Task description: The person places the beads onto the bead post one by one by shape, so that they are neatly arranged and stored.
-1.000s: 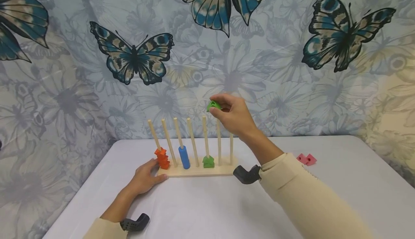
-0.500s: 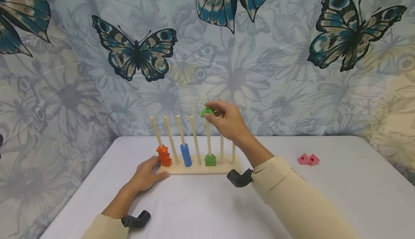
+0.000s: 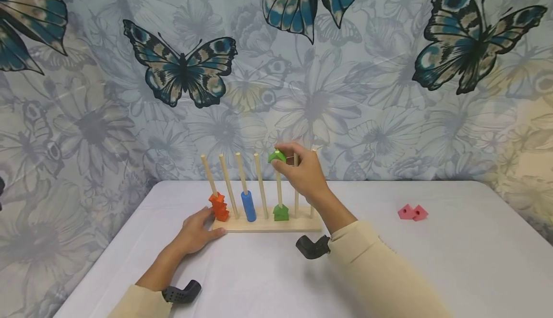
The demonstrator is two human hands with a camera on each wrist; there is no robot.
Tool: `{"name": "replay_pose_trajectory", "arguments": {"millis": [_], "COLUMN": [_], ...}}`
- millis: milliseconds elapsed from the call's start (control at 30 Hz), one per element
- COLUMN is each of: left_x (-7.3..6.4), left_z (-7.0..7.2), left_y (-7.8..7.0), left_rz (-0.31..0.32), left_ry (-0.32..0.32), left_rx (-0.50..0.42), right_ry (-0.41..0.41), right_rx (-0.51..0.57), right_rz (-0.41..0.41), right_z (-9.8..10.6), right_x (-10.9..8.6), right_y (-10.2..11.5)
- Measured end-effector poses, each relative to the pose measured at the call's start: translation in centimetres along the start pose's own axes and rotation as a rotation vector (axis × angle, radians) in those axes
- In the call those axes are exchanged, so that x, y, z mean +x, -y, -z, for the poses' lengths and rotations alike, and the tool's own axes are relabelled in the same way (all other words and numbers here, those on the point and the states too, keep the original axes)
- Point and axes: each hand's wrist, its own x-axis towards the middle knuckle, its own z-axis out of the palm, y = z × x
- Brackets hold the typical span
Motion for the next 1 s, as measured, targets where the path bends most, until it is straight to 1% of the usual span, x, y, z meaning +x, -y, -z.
{"name": "replay_pose_trajectory", "arguments": {"millis": [167, 233, 400, 533, 767, 1000], "left_x": [0.2, 0.2, 0.2, 0.2, 0.2, 0.1], "left_z": [-0.1, -0.1, -0.1, -0.1, -0.1, -0.1], "left_y": [-0.1, 0.0, -0.1, -0.1, 0.0, 0.1], "left_rz": [0.002, 0.005, 0.008, 0.005, 0.009, 0.007], "left_ry": [-0.003, -0.003, -0.002, -0.004, -0.008, -0.011], "left_rx": [0.019, 0.021, 0.003, 0.001, -0.009, -0.017], "right_ry": [-0.011, -0.011, -0.014, -0.017, -0.010, 0.003], "right_rx": [0.095, 0.118, 0.095, 0.084, 0.075, 0.015], "right_rz": [-0.018, -0.042, -0.117, -0.160, -0.207, -0.248], "right_z": [-0.3, -0.5, -0.9, -1.3, -1.9, -2.3], "right_x": [-0.6, -0.9, -1.6, -2.1, -3.0, -3.9], "right_y": [-0.8, -1.2, -2.4, -3.5, -5.1, -6.4]}}
